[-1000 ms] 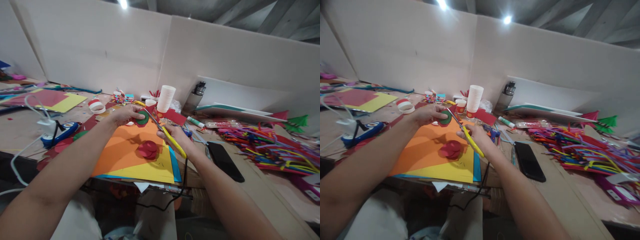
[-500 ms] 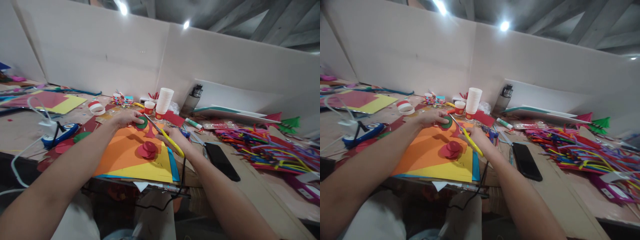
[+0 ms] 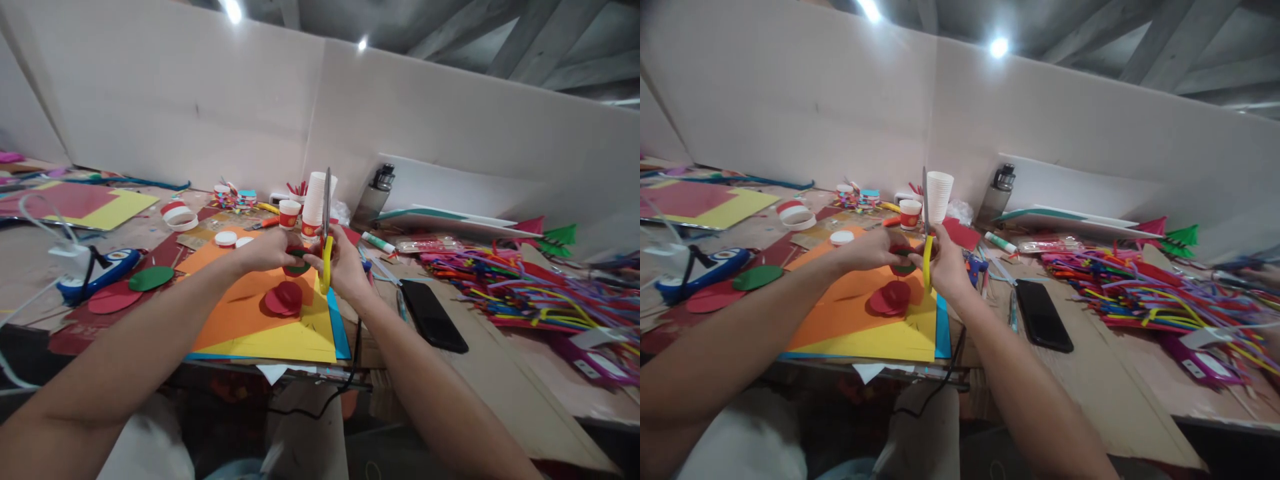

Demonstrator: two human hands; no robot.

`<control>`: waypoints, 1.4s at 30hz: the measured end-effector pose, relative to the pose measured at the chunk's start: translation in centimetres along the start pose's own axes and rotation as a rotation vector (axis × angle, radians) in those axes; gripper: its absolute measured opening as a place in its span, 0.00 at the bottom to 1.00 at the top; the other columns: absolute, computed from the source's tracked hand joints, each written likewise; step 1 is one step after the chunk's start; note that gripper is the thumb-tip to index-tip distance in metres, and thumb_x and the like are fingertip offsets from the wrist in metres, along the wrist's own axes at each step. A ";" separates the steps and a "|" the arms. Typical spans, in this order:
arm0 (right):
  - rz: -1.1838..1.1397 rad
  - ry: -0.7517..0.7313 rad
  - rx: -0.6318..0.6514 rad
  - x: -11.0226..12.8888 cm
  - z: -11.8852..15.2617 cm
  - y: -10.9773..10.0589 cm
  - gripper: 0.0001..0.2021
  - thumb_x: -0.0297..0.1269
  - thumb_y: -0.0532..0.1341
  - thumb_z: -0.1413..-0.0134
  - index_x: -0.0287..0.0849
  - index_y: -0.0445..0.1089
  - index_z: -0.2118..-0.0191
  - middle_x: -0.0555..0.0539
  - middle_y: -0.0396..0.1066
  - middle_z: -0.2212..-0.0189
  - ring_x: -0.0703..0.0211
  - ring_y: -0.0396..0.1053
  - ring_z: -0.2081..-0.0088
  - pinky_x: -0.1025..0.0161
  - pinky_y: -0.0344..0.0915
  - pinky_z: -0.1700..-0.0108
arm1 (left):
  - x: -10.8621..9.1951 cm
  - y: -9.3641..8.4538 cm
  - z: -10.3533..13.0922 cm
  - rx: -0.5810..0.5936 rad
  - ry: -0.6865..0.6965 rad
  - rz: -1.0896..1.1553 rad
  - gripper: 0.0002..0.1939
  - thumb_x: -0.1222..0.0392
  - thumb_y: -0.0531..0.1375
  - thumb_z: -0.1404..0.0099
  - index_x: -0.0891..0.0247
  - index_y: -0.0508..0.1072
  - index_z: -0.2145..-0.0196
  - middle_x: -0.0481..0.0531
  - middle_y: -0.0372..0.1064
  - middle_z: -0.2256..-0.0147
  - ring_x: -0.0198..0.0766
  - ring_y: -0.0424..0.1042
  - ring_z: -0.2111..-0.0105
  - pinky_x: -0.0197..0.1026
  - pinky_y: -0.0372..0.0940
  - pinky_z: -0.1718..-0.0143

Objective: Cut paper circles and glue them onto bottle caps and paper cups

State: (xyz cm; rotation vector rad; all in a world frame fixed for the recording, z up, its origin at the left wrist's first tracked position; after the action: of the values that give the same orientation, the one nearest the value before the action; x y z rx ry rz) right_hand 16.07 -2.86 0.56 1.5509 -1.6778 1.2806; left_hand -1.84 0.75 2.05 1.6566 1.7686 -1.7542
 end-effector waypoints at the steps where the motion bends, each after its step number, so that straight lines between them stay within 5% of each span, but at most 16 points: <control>1: 0.010 -0.010 -0.005 0.1 0.0 0.1 0.29 0.47 0.71 0.58 0.46 0.60 0.52 0.54 0.66 0.71 0.62 0.67 0.70 0.63 0.66 0.66 | -0.1 0.2 0.0 0.002 -0.009 -0.003 0.03 0.64 0.68 0.51 0.63 0.79 0.75 0.48 0.70 0.79 0.36 0.65 0.77 0.36 0.55 0.75; 13: -0.273 0.016 -0.369 0.1 -0.2 -0.3 0.26 0.45 0.69 0.58 0.48 0.54 0.57 0.54 0.63 0.68 0.64 0.65 0.71 0.63 0.68 0.66 | 0.5 2.8 -0.7 -0.200 -0.214 0.930 0.20 0.56 0.74 0.54 0.68 0.79 0.64 0.55 0.76 0.66 0.34 0.72 0.71 0.35 0.63 0.70; 20: -0.221 0.032 -0.317 -0.2 -0.1 -0.3 0.26 0.49 0.67 0.55 0.49 0.53 0.55 0.54 0.62 0.69 0.65 0.63 0.73 0.65 0.65 0.70 | -0.3 3.8 -1.7 -0.282 -0.225 0.991 0.21 0.59 0.75 0.59 0.70 0.79 0.66 0.55 0.78 0.69 0.36 0.74 0.71 0.38 0.67 0.64; 26: -0.010 0.063 -0.249 0.0 0.0 -0.8 0.24 0.55 0.59 0.45 0.49 0.53 0.50 0.52 0.61 0.70 0.62 0.62 0.72 0.64 0.63 0.71 | -0.6 2.9 -3.1 -0.352 -0.280 1.146 0.13 0.67 0.73 0.56 0.70 0.78 0.70 0.53 0.77 0.72 0.34 0.74 0.73 0.37 0.68 0.66; 33: 0.143 0.083 -0.010 0.5 0.9 -0.6 0.17 0.55 0.56 0.42 0.44 0.61 0.63 0.51 0.60 0.73 0.61 0.63 0.68 0.64 0.63 0.67 | -0.3 2.0 -3.0 -0.597 -0.374 1.337 0.06 0.70 0.66 0.46 0.66 0.74 0.69 0.47 0.74 0.74 0.30 0.71 0.76 0.33 0.63 0.76; 42: 0.204 0.023 0.028 0.9 0.9 -0.1 0.18 0.55 0.55 0.42 0.44 0.61 0.65 0.49 0.63 0.70 0.61 0.61 0.67 0.64 0.62 0.63 | -1.1 2.2 -2.0 -0.605 -0.328 1.291 0.10 0.70 0.69 0.51 0.66 0.73 0.70 0.45 0.74 0.74 0.29 0.70 0.76 0.32 0.63 0.74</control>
State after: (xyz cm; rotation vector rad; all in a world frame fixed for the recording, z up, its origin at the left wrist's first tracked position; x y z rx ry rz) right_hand 16.21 -4.08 1.03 1.4031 -1.8491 1.4232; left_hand 1.32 1.05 2.18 1.4820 0.6014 -0.7085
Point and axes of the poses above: each hand's wrist, its own z-axis away from the middle knuckle, its own y-axis out of the palm, x = y × z, the point moved 1 cm from there along -z, towards the middle knuckle
